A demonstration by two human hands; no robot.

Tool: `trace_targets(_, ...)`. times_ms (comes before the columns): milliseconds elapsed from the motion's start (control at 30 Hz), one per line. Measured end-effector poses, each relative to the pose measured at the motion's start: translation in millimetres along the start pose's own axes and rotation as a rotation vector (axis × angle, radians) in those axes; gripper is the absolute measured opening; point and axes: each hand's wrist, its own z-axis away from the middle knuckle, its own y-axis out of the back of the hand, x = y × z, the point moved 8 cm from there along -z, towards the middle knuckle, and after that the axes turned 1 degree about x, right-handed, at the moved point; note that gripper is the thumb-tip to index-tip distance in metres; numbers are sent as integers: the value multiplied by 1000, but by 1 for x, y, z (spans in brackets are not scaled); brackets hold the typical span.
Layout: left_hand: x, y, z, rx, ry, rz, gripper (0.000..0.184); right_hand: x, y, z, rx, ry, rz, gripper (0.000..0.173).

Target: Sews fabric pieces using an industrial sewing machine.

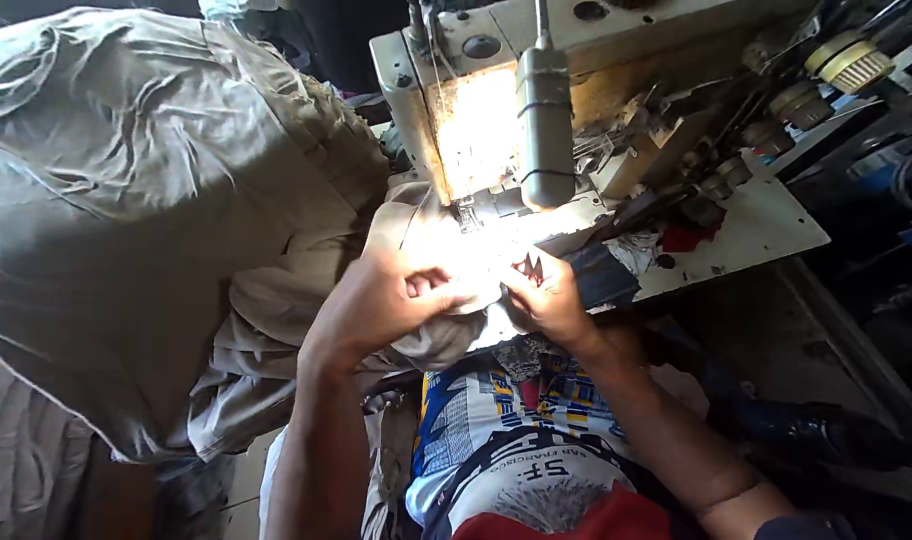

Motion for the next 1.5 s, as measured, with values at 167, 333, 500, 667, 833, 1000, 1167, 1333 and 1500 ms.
trace_targets(167,-25,15,-39,280,166,-186,47,-1,-1,-2,5,33,74,9)
trace_targets(333,-61,-4,-62,327,284,-319,36,-4,-1,-3,-14,61,104,12)
trace_targets(500,-41,10,-24,539,99,-202,26,-1,2,-3,-27,67,92,12)
trace_targets(667,-13,-27,11,534,-20,-242,10,1,3,-7,-63,78,96,13)
trace_targets(833,7,-49,10,478,18,-348,16,1,5,-6,-69,86,126,12)
trace_targets(1000,19,-61,6,588,21,-267,16,2,6,-5,-59,105,127,11)
trace_targets(1167,11,-67,10,681,25,-167,15,3,5,-3,-35,118,120,16)
trace_targets(1333,9,-69,12,674,47,-154,16,3,2,-1,-61,119,183,15)
trace_targets(1500,7,-67,12,622,53,-137,18,-3,-1,-1,-73,145,207,15)
